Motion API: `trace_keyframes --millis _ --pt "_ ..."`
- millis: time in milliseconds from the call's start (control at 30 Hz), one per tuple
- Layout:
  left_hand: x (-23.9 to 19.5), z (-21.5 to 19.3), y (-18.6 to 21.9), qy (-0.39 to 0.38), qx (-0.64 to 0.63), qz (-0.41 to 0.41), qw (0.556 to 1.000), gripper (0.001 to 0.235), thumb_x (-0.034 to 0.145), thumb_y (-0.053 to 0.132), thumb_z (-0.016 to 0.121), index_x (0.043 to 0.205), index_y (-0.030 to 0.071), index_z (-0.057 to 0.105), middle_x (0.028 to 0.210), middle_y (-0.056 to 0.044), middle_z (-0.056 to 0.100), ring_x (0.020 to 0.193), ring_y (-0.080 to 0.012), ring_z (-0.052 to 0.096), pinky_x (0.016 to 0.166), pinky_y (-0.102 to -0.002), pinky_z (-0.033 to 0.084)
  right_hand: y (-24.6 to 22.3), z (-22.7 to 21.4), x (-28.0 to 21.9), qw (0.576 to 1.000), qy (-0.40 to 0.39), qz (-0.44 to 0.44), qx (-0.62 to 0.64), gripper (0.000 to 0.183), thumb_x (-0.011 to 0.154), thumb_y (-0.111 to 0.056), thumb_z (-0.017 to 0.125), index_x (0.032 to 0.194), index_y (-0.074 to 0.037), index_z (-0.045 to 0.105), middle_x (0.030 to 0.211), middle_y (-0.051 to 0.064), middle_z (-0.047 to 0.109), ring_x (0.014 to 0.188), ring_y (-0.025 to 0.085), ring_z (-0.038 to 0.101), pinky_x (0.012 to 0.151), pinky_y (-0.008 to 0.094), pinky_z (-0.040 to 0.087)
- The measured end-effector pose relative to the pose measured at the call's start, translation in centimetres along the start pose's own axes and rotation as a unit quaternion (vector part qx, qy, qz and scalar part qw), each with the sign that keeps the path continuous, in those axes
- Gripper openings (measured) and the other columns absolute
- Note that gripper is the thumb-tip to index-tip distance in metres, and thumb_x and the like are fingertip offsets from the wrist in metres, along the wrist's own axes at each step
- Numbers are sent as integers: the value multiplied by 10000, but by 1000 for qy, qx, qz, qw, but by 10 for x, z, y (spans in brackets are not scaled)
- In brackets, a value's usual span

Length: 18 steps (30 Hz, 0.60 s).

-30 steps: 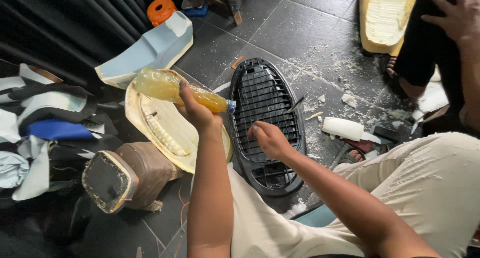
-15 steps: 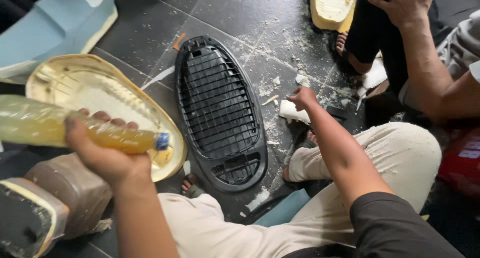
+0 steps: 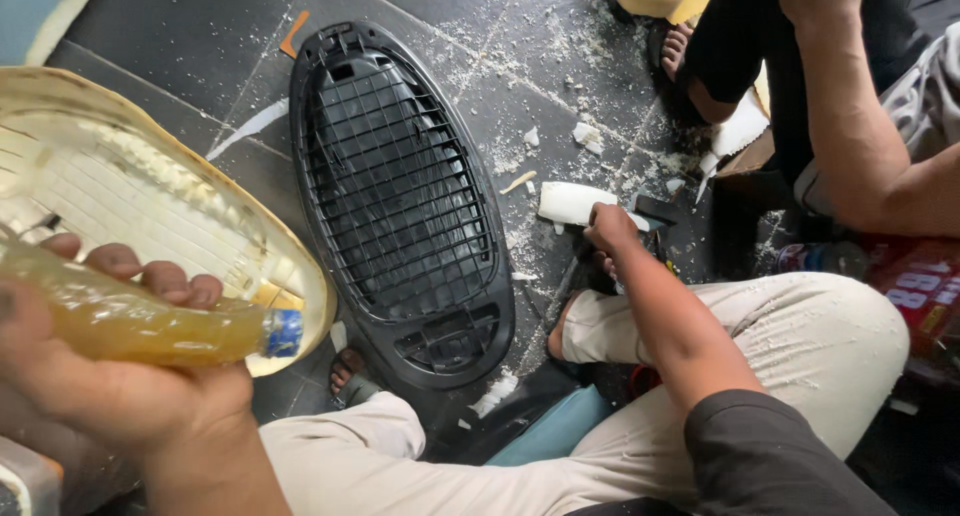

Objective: The person pours liquid from a plastic bottle onto a beige plastic car part and scrubs it with a brush. They then move to a black plastic car part and continue scrubbing it with the brush.

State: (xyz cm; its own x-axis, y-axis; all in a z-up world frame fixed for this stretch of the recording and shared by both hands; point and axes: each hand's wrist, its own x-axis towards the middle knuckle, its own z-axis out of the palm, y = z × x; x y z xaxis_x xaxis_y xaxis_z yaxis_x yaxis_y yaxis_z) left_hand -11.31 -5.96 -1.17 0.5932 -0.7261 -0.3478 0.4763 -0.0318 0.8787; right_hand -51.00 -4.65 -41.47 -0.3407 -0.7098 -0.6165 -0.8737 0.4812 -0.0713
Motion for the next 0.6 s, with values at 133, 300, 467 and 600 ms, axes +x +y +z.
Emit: trace_keyframes --millis 133,300,467,600 --pt "3 1 -5 -23 -41 -5 999 427 549 420 595 883 173 497 696 28 458 527 -74 418 454 -201 330 -15 -37 10 992 -76 -29 101 194 664 -252 584 729 -122 456 756 84 523 673 218 458 551 332 324" --pt "6 -6 -10 -48 -70 37 996 309 702 356 560 915 151 470 704 16 465 530 -89 445 497 -229 386 -67 -58 3 986 -6 -114 122 493 717 -288 610 1165 -135 469 1088 190 552 994 343 530 800 420 409" --pt "21 -31 -6 -16 -82 103 991 342 736 366 602 943 121 484 718 -23 504 549 -140 508 473 -269 455 -181 -114 -143 923 -91 -354 120 473 662 -87 491 1128 -105 570 1046 257 577 1017 432 516 867 494 421" --pt "24 -52 9 38 -93 114 988 448 704 425 617 995 116 474 799 -22 489 645 -138 500 576 -270 471 -261 -90 -210 857 -234 -459 -6 489 799 -94 365 1286 -54 358 1052 243 543 583 262 573 505 400 440"
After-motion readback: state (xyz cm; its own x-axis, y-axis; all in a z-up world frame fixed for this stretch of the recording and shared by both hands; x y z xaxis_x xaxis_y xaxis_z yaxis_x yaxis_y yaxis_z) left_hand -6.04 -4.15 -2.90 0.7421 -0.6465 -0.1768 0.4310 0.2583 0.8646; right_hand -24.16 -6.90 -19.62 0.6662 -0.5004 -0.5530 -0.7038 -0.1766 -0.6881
